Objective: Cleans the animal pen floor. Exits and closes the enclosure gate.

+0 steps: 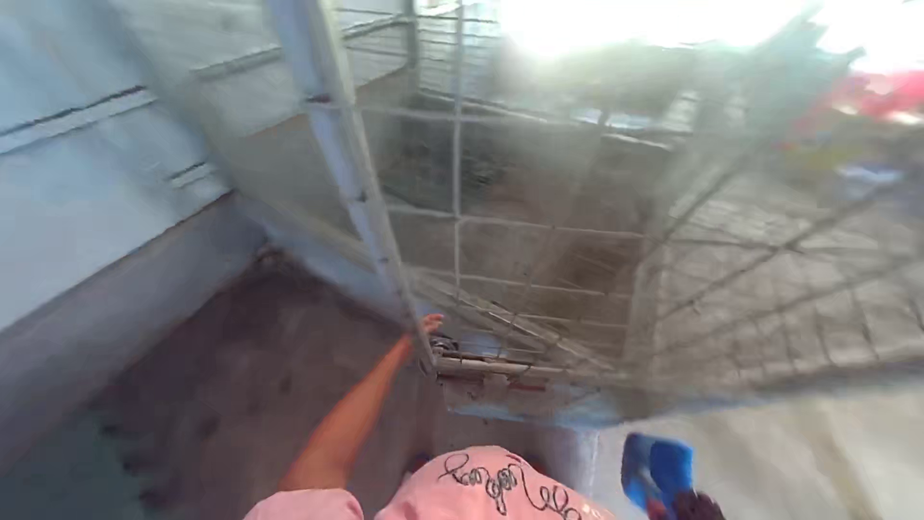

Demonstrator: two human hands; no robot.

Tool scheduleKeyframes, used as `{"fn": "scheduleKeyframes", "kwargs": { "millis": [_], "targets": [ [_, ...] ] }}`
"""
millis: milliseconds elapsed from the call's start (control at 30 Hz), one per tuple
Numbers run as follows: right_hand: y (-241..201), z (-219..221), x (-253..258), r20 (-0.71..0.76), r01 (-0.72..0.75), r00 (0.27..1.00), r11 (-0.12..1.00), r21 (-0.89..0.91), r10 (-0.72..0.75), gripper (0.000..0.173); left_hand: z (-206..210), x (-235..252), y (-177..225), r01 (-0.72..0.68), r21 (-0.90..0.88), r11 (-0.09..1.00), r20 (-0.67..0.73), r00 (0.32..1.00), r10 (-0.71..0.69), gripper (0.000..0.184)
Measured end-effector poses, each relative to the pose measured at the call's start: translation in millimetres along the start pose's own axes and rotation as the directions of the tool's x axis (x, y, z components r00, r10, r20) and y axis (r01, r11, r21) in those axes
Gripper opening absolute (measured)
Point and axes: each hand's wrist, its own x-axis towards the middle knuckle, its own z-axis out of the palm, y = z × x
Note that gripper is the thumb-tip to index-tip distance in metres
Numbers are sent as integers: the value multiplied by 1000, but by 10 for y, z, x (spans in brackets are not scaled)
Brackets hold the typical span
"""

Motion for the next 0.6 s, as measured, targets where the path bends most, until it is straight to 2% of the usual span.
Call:
{"fn": "scheduleKeyframes", "kwargs": {
  "millis": [33, 67, 100, 167, 233, 300, 333, 367, 400, 433, 467, 500, 533, 567, 600],
  "targets": [
    [299, -308, -84, 63, -8, 998, 999, 32, 6, 27, 35, 189, 87, -6, 73, 997, 177, 984, -7, 43],
    [516, -380, -302, 27, -35, 999, 998, 59, 34, 31, 92, 315, 128, -24, 134, 991, 338, 941, -23, 44],
    [689, -330, -583, -72, -80, 994, 991, 104, 87, 37, 150, 368, 155, -59, 205, 977, 478, 877, -47, 45],
    [987, -141, -1187, -262, -154, 945, 973, 171, 196, 51, 243, 340, 169, -82, 325, 942, 616, 774, -146, 41],
    [1336, 99, -1811, -378, -227, 880, 954, 198, 288, 62, 259, 279, 138, -20, 335, 942, 668, 710, -222, 42],
    [1663, 239, -2357, -415, -218, 849, 932, 290, 328, 65, 328, 157, 32, 64, 290, 955, 660, 709, -248, 41],
    [1840, 262, -2634, -420, -192, 843, 916, 351, 338, 65, 356, 27, -41, 49, 304, 951, 657, 713, -247, 41],
    [2016, 266, -2876, -432, -152, 836, 900, 409, 338, 63, 390, -121, -97, -32, 359, 933, 659, 717, -229, 42],
    [2195, 258, -3078, -458, -100, 826, 885, 455, 329, 60, 417, -285, -123, -204, 459, 865, 682, 705, -195, 44],
    [2369, 275, -3268, -508, -42, 804, 882, 468, 309, 56, 424, -421, -166, -436, 554, 709, 728, 667, -159, 49],
    [2565, 289, -3455, -565, 30, 781, 888, 459, 265, 53, 458, -547, -226, -587, 586, 558, 768, 622, -153, 55],
    [2788, 279, -3634, -609, 104, 764, 890, 444, 215, 54, 532, -686, -282, -650, 596, 471, 786, 591, -181, 59],
    [3008, 254, -3804, -651, 163, 739, 892, 423, 174, 54, 619, -836, -348, -662, 588, 465, 800, 561, -213, 58],
    [3210, 218, -3984, -690, 214, 709, 886, 411, 148, 52, 720, -987, -433, -633, 566, 528, 814, 530, -236, 55],
    [3368, 192, -4158, -738, 263, 662, 882, 392, 131, 50, 829, -1073, -562, -596, 513, 618, 847, 470, -249, 54]
  ]
}}
